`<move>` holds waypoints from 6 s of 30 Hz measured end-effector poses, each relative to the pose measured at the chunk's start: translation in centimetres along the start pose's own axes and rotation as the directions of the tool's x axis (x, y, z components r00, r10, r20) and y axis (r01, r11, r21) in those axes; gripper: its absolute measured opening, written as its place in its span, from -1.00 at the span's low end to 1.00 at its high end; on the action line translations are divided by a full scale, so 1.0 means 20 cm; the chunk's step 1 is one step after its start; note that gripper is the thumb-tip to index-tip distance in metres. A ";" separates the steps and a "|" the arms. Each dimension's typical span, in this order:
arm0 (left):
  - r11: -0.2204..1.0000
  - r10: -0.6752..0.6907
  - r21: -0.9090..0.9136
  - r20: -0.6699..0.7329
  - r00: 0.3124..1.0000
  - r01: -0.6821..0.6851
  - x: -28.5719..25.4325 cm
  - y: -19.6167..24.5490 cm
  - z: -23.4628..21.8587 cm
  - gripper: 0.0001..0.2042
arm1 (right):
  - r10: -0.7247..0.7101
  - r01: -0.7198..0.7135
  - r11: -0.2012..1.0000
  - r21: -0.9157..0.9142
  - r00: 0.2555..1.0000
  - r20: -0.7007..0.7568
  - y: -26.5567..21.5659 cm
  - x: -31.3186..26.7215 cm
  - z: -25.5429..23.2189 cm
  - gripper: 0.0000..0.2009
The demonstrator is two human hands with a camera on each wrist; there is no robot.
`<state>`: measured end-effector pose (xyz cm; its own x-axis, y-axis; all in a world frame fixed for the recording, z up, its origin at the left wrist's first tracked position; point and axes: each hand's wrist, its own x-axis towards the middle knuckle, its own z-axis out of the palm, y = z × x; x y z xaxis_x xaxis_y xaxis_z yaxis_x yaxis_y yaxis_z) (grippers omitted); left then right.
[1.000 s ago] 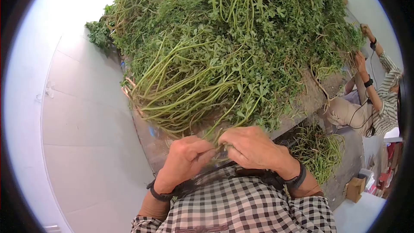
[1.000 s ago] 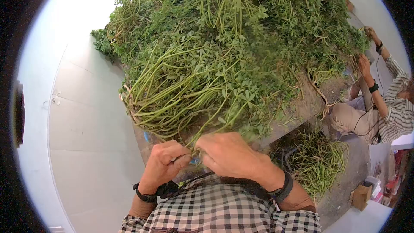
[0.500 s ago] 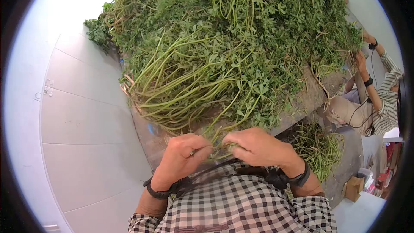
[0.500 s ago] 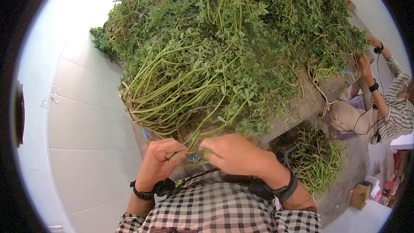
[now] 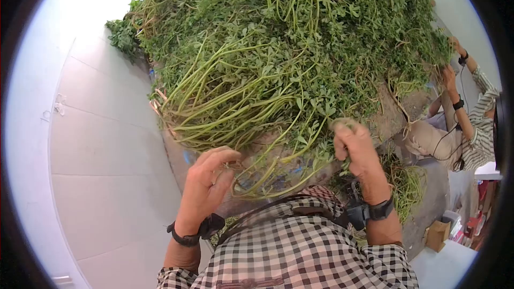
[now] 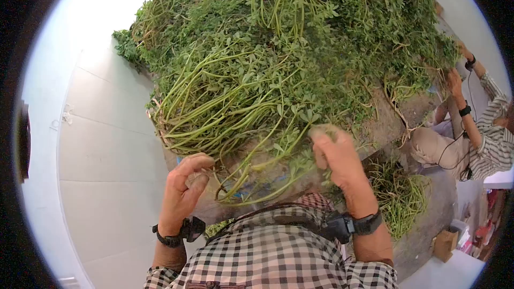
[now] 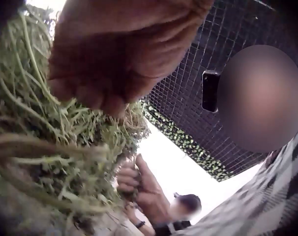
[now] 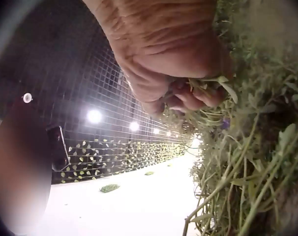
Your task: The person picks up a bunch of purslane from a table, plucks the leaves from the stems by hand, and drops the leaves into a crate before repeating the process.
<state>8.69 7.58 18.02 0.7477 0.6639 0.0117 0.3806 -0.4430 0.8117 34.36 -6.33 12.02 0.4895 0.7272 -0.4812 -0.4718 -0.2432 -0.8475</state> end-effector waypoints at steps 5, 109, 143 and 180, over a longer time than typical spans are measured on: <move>0.992 0.122 0.002 0.148 0.981 -0.124 0.05 0.09 0.05 -0.73 | 0.113 -0.189 0.939 0.289 0.959 0.258 0.14 0.08 0.03 -0.77; 0.998 -0.024 -0.047 0.109 0.994 0.030 0.07 0.04 0.04 -0.50 | -0.140 0.280 0.860 -0.428 0.934 0.330 -0.04 -0.11 -0.08 -0.85; 0.990 0.142 -0.060 0.364 0.921 -0.129 0.07 0.15 0.18 -0.66 | -0.013 -0.071 0.970 0.233 0.940 0.341 0.17 -0.13 0.11 -0.81; 0.995 0.030 -0.097 0.178 0.984 -0.013 0.06 0.09 0.12 -0.89 | -0.463 0.634 0.593 -0.497 0.773 0.434 -0.25 -0.12 0.30 -0.80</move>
<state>11.50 6.14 18.10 0.8437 0.5326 -0.0676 0.3162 -0.3911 0.8643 31.14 -3.13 18.78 0.2784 0.9533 0.1172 0.3950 -0.0024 -0.9187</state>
